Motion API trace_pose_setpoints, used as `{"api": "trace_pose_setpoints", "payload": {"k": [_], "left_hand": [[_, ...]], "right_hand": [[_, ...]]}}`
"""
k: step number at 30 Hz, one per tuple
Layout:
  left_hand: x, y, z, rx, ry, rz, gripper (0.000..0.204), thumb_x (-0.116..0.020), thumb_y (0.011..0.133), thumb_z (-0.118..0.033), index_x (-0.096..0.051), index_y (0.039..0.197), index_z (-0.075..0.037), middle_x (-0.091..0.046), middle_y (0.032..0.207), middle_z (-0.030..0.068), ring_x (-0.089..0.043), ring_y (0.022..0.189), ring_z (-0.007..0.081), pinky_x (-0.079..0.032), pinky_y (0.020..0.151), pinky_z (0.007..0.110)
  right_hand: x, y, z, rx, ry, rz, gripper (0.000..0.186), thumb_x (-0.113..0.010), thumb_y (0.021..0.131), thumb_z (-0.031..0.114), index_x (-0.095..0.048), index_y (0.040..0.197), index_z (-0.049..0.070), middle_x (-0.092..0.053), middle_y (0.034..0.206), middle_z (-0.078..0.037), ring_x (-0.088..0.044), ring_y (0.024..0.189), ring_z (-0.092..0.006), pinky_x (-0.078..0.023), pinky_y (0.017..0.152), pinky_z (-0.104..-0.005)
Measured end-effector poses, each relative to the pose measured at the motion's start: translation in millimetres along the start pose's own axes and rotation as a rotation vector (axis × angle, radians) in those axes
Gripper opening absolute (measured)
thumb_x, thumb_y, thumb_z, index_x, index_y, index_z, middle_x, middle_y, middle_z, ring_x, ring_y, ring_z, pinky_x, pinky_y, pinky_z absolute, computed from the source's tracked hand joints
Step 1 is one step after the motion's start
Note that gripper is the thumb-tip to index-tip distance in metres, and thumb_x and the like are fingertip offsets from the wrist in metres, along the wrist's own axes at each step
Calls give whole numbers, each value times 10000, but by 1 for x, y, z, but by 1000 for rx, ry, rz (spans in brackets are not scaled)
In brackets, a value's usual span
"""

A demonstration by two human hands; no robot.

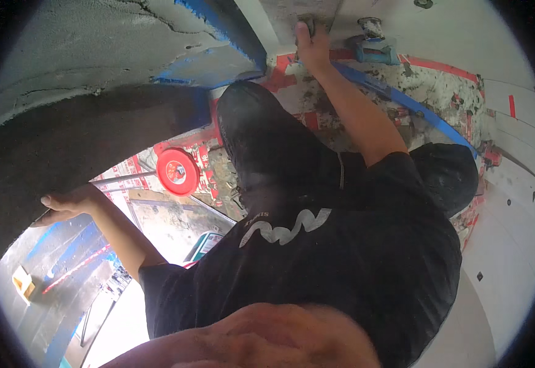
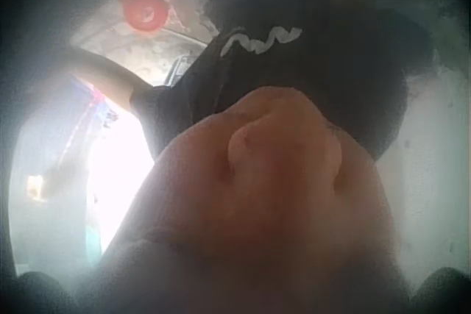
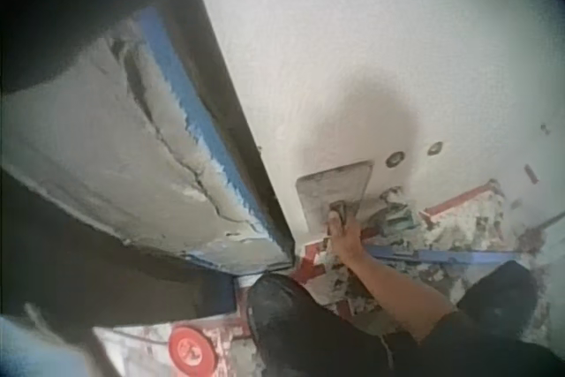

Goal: Checking the level of installed wall tiles and applying finishing/grout.

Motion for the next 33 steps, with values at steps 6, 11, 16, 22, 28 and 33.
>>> {"api": "trace_pose_setpoints", "payload": {"k": [6, 11, 16, 22, 28, 33], "left_hand": [[15, 2, 10, 25, 16, 11, 1060, -768, 776, -392, -199, 1564, 29, -409, 1440, 289, -523, 1284, 388, -470, 1076, 492], [28, 6, 24, -38, -36, 38, 822, -720, 870, -348, -309, 1478, 23, -507, 1337, 295, -654, 1085, 336, -614, 886, 458], [43, 4, 33, 18, 3, 36, 961, -732, 809, -392, -244, 1523, 29, -454, 1391, 310, -617, 1153, 365, -572, 957, 481], [14, 1, 23, 61, 25, 22, 1061, -755, 743, -418, -234, 1538, 55, -417, 1428, 324, -586, 1210, 365, -526, 1030, 452], [17, 0, 23, 65, 23, -22, 1017, -757, 737, -397, -285, 1520, 50, -464, 1379, 294, -595, 1182, 346, -534, 1005, 447], [27, 1, 12, 51, 91, 51, 797, -690, 857, -423, -405, 1451, 25, -539, 1349, 272, -641, 1140, 361, -582, 952, 499]], "right_hand": [[-1, -25, 17, -66, -138, 5, 579, -569, 991, 508, -648, 1099, -55, -702, 966, -271, -677, 916, -470, -532, 805, -471], [-21, -1, -13, -17, -258, -151, 608, -531, 1000, 517, -661, 1051, -75, -695, 962, -313, -661, 925, -530, -534, 783, -511], [-9, -14, -9, -52, -260, -32, 603, -510, 1014, 494, -654, 1057, -90, -692, 961, -321, -653, 938, -534, -531, 777, -517], [-1, -16, 2, -184, -230, -5, 564, -539, 1009, 466, -651, 1064, -84, -692, 944, -305, -661, 951, -512, -522, 805, -500], [-8, -3, -17, 10, -194, -94, 564, -550, 1006, 475, -647, 1016, -80, -671, 853, -272, -647, 824, -461, -510, 741, -475], [8, -24, 33, -43, -211, -14, 577, -551, 1003, 493, -641, 935, -73, -642, 744, -252, -618, 682, -419, -498, 647, -450]]}}
Point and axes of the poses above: each hand's wrist, its own y-axis towards the middle knuckle, its own x-axis out of the back of the hand, z = x × y, the point moved 4 cm from there along y, towards the middle knuckle
